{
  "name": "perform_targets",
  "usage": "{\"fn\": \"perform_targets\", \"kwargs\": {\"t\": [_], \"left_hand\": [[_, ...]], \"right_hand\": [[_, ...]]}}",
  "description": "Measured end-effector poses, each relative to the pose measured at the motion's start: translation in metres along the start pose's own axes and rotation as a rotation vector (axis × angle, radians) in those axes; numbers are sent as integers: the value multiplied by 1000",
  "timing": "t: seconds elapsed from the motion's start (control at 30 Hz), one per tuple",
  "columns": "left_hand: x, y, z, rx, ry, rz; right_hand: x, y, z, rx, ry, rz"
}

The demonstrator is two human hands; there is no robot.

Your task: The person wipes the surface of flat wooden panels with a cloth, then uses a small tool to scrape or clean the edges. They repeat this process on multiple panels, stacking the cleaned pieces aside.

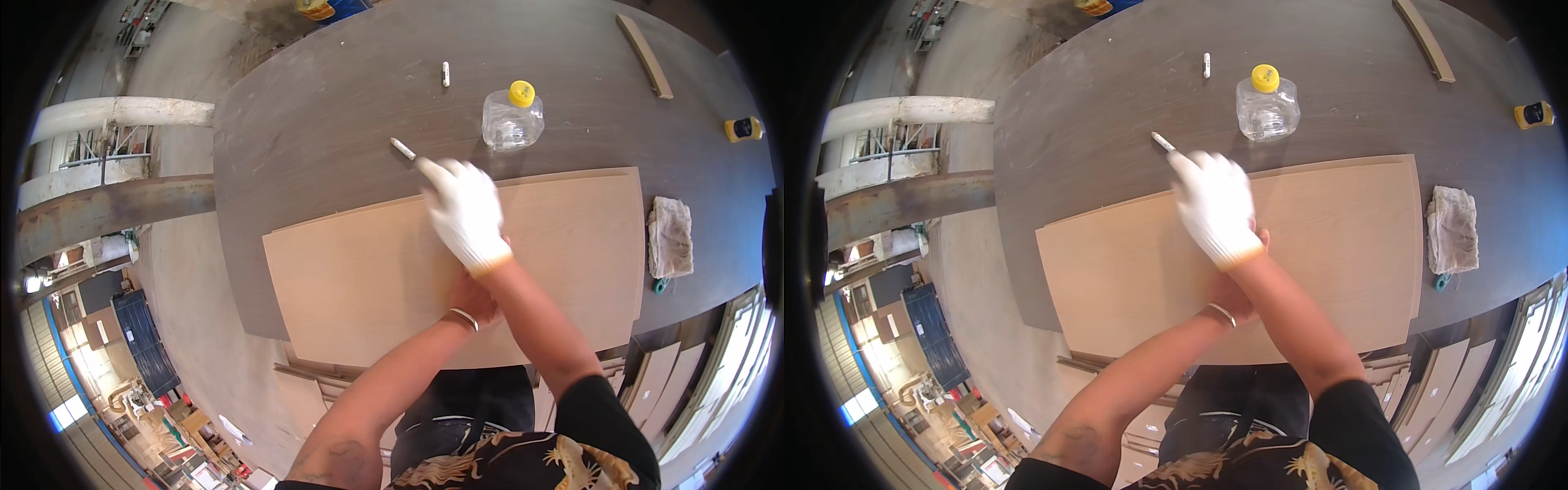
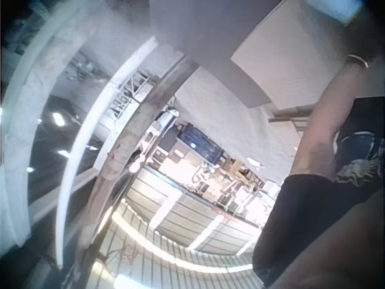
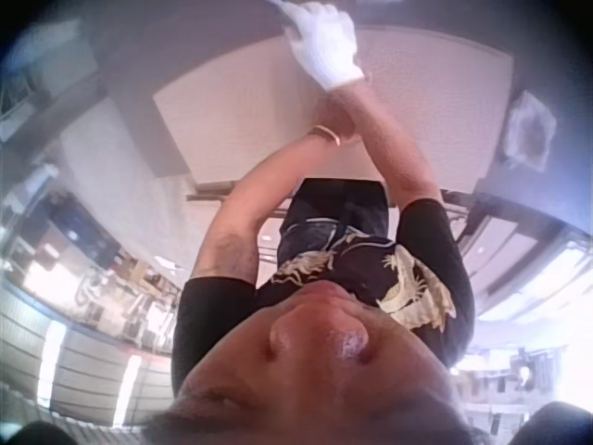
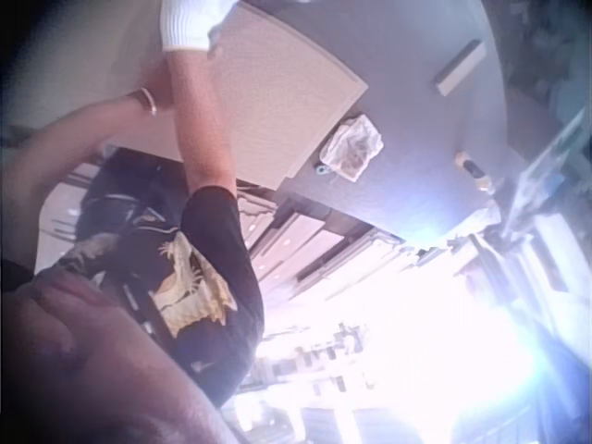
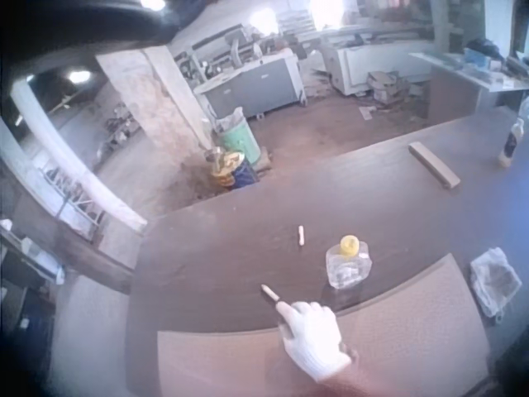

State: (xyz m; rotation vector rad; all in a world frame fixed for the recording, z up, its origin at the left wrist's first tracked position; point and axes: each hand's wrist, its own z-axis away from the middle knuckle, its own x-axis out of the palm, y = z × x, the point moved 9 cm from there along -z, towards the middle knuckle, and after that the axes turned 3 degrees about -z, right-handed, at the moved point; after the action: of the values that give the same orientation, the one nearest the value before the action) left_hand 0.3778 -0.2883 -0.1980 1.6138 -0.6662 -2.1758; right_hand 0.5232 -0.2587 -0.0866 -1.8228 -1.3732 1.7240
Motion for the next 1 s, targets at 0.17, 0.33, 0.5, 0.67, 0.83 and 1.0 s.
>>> {"fn": "perform_targets", "kwargs": {"t": [0.17, 0.33, 0.5, 0.67, 0.83, 1.0], "left_hand": [[16, -17, 5, -116, -90, 89], [-8, 1, 4, 120, 213, -223], [-10, 6, -1, 125, 217, -485], [-19, 18, -4, 155, 272, -462], [-23, 17, -6, 231, 314, -511], [-25, 13, -5, 257, 332, -531]], "right_hand": [[120, 37, -85, 210, -183, 410], [61, 24, -16, 232, -201, -120], [-89, 44, 142, 266, -27, -713], [-200, 101, 296, 402, -129, -368], [-262, 157, 391, 682, -73, -227], [-288, 191, 417, 715, 100, -188]]}}
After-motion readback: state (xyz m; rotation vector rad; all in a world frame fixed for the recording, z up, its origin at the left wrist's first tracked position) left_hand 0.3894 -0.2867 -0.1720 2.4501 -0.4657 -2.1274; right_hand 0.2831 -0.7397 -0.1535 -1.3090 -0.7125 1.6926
